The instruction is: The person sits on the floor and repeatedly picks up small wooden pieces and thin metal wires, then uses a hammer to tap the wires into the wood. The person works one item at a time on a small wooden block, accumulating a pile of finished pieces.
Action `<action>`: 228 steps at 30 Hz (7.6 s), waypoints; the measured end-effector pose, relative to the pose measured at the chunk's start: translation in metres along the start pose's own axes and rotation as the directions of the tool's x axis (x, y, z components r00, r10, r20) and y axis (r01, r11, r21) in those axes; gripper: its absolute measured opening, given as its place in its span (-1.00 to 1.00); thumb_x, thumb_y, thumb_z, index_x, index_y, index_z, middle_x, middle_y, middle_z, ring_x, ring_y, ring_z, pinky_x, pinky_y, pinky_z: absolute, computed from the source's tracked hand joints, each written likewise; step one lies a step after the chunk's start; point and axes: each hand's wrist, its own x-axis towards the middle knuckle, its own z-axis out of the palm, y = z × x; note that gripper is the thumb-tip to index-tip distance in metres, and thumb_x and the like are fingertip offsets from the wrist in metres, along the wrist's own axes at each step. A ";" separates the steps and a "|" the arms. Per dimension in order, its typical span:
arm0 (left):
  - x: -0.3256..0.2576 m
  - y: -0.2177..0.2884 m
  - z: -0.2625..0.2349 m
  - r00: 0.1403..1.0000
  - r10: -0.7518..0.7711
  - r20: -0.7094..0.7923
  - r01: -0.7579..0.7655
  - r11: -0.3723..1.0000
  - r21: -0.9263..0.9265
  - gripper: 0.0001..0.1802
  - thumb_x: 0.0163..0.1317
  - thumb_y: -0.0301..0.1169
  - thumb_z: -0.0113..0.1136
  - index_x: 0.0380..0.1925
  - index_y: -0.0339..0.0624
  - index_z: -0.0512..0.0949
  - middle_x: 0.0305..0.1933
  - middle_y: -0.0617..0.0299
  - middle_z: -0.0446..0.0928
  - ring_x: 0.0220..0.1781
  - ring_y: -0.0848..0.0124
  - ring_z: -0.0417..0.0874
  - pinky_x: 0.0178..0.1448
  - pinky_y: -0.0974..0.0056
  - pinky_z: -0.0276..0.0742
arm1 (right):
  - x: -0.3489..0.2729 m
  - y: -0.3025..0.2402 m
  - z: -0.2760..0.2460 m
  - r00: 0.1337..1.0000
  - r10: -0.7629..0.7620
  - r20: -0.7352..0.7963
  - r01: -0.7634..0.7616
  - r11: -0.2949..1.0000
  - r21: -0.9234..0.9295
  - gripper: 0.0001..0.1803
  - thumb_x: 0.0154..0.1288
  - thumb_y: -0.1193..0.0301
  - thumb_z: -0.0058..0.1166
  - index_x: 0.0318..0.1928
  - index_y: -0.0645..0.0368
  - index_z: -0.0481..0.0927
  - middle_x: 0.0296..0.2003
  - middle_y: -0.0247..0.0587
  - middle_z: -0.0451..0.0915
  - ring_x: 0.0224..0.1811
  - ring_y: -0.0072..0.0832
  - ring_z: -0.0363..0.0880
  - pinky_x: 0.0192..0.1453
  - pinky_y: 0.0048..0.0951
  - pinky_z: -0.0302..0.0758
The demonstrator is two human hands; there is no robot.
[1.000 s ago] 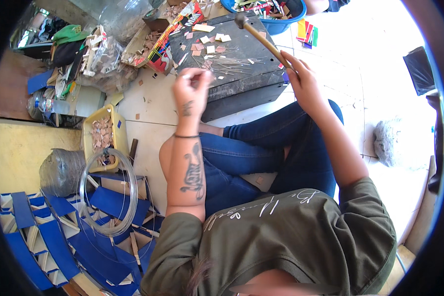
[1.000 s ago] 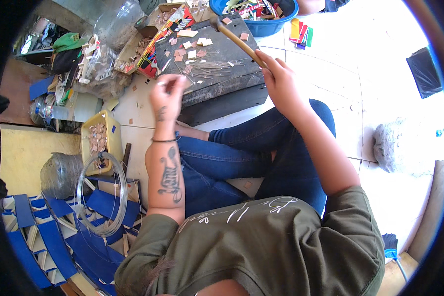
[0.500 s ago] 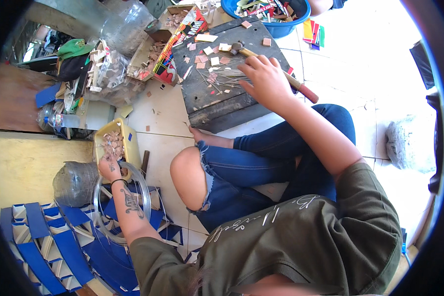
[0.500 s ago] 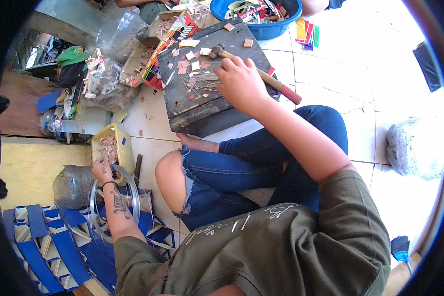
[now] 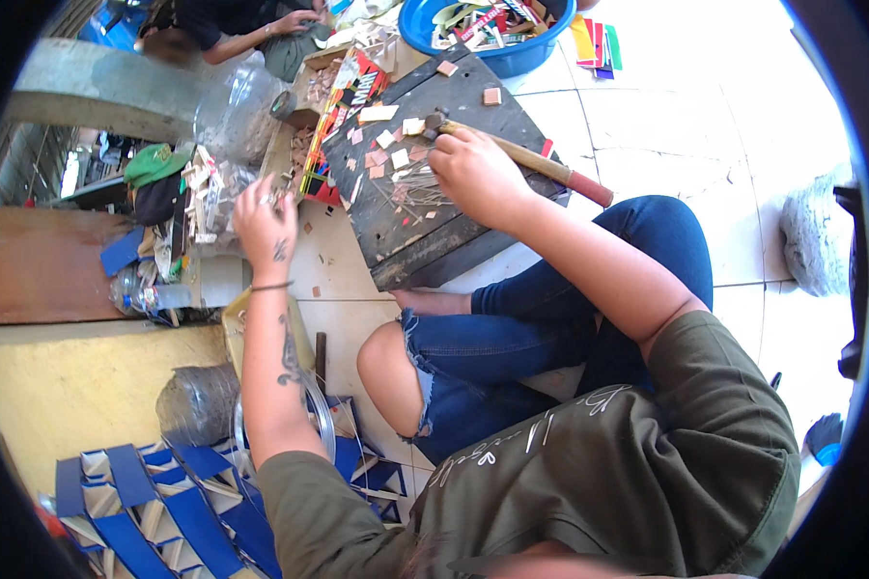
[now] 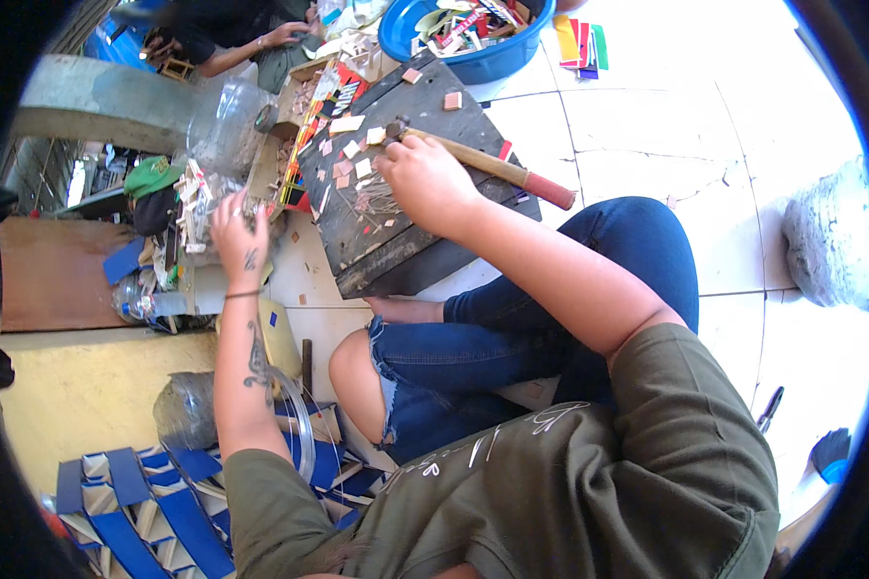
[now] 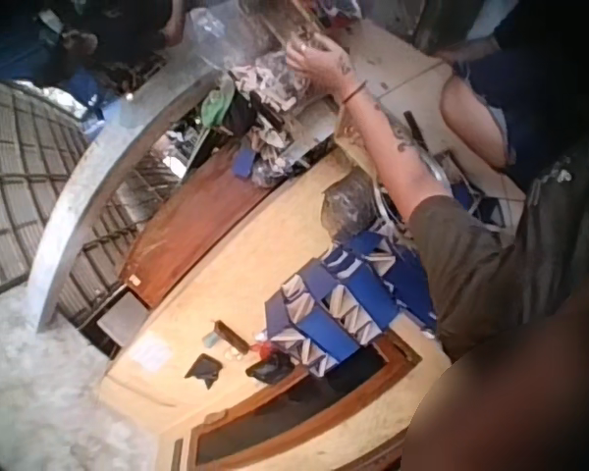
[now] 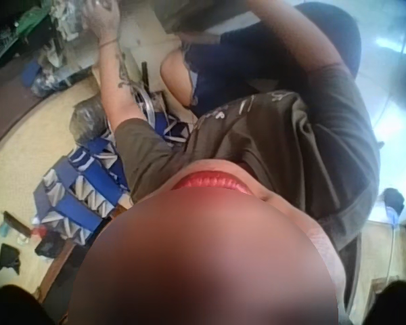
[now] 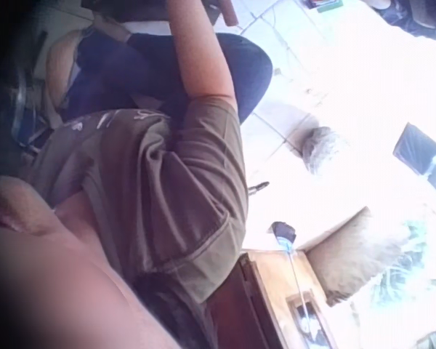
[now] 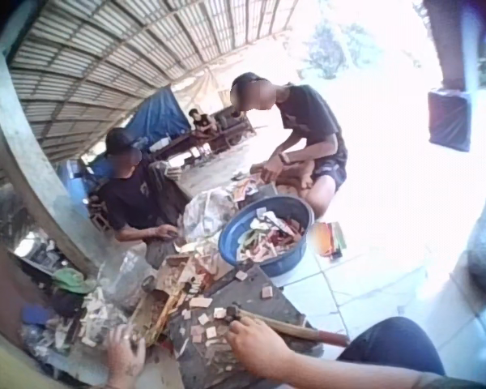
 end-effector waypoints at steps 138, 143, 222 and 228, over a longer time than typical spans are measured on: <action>-0.045 0.224 0.008 0.954 -0.273 -0.121 0.008 0.428 -0.904 -0.91 0.12 -0.55 0.29 -0.48 -0.32 0.57 -0.46 0.13 0.52 -0.45 0.27 0.57 -0.33 0.28 0.46 | -0.140 -0.049 -0.158 0.966 0.162 0.201 -0.187 0.976 0.113 -0.50 0.40 0.50 -0.09 0.33 0.13 0.31 -0.26 0.00 0.49 -0.37 -0.08 0.58 -0.27 -0.18 0.51; -0.044 0.224 0.008 0.955 -0.276 -0.108 0.020 0.424 -0.905 -0.92 0.12 -0.56 0.28 -0.48 -0.32 0.56 -0.45 0.14 0.52 -0.46 0.27 0.56 -0.34 0.29 0.46 | -0.140 -0.048 -0.156 0.993 0.077 0.093 -0.087 0.991 0.104 -0.51 0.40 0.50 -0.09 0.33 0.14 0.31 -0.26 0.00 0.49 -0.36 -0.10 0.59 -0.26 -0.20 0.51; 0.114 0.209 0.039 0.957 0.264 0.123 -0.080 0.643 -0.762 -0.86 0.04 -0.47 0.31 -0.34 -0.20 0.64 -0.36 0.15 0.60 -0.35 0.27 0.63 -0.24 0.25 0.55 | -0.023 0.017 -0.023 0.973 0.164 0.163 -0.150 0.984 -0.095 -0.87 -0.01 0.50 0.09 -0.39 0.11 0.66 -0.33 -0.18 0.60 -0.15 -0.25 0.59 0.02 -0.21 0.50; 0.080 0.171 -0.002 0.989 0.119 0.094 -0.012 0.679 -0.734 -0.83 0.05 -0.50 0.32 -0.31 -0.24 0.67 -0.35 0.18 0.61 -0.26 0.33 0.65 -0.17 0.31 0.60 | -0.019 0.033 -0.039 0.985 0.130 0.113 -0.136 0.990 0.044 -0.91 0.01 0.48 0.16 -0.46 0.16 0.70 -0.34 -0.15 0.65 -0.17 -0.16 0.58 0.00 -0.20 0.50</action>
